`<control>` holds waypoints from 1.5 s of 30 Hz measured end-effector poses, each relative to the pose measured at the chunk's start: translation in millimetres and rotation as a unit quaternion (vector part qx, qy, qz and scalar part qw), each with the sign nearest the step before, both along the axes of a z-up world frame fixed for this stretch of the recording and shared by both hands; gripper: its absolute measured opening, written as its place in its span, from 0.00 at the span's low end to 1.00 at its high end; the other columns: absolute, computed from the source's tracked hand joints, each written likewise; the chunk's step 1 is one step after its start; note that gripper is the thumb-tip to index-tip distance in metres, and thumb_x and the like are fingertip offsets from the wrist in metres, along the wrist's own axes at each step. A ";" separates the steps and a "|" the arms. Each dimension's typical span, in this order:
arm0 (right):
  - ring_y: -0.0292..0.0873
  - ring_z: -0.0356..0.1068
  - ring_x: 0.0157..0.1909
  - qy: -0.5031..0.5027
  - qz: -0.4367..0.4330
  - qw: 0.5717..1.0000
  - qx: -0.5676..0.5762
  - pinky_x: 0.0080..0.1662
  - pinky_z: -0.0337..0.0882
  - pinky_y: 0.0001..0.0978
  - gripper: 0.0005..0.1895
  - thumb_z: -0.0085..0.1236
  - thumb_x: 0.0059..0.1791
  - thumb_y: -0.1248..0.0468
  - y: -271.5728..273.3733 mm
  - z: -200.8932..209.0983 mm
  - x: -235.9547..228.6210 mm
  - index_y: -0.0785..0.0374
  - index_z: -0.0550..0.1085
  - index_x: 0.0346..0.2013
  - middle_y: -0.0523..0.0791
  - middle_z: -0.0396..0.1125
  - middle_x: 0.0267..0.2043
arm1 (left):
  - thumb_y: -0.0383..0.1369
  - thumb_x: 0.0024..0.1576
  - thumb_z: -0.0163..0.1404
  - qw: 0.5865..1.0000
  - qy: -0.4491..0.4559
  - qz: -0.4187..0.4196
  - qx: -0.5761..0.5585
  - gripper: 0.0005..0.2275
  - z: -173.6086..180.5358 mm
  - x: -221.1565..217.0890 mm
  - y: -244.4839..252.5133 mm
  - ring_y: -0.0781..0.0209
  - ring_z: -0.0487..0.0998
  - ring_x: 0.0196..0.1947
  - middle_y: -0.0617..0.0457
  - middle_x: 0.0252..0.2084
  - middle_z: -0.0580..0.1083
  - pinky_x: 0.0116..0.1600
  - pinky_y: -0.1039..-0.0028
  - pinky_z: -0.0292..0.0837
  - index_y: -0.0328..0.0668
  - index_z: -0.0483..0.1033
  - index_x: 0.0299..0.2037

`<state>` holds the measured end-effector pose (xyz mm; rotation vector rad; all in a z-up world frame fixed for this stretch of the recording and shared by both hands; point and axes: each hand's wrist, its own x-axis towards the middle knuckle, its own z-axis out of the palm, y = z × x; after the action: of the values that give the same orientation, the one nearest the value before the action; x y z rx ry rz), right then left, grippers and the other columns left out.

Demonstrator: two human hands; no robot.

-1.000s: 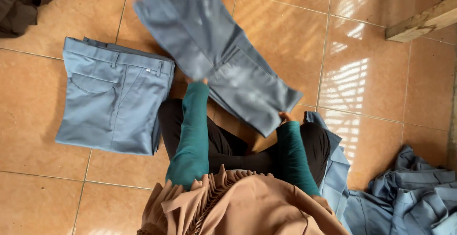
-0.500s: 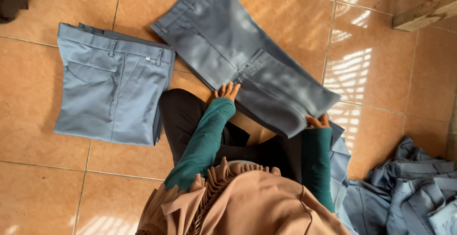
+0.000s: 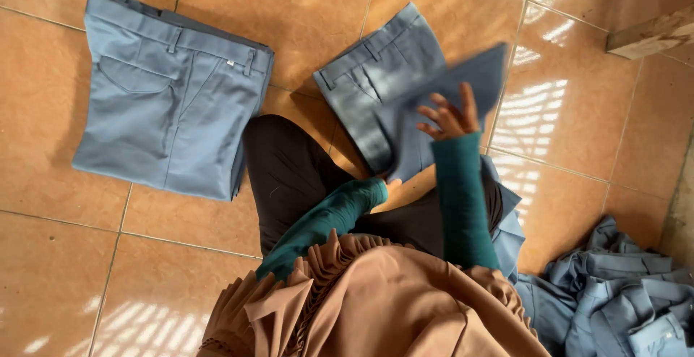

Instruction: Folding blue trousers and stacking them neatly on the floor of a garment factory.

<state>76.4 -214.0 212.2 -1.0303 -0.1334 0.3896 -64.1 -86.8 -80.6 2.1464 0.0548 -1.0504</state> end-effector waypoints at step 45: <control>0.59 0.15 0.80 -0.035 0.190 0.599 -0.777 0.72 0.23 0.67 0.74 0.73 0.40 0.58 71.5 -115.2 -116.8 0.41 0.21 0.77 0.55 0.17 0.81 | 0.38 0.46 0.68 0.716 0.000 0.660 -0.226 0.35 171.3 81.1 142.9 0.43 0.70 0.64 0.37 0.60 0.71 0.65 0.57 0.67 0.32 0.70 0.64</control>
<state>-40.4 -142.5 97.0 -2.8160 -0.0494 0.9050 17.0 56.1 90.7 1.1079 1.0487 -0.1224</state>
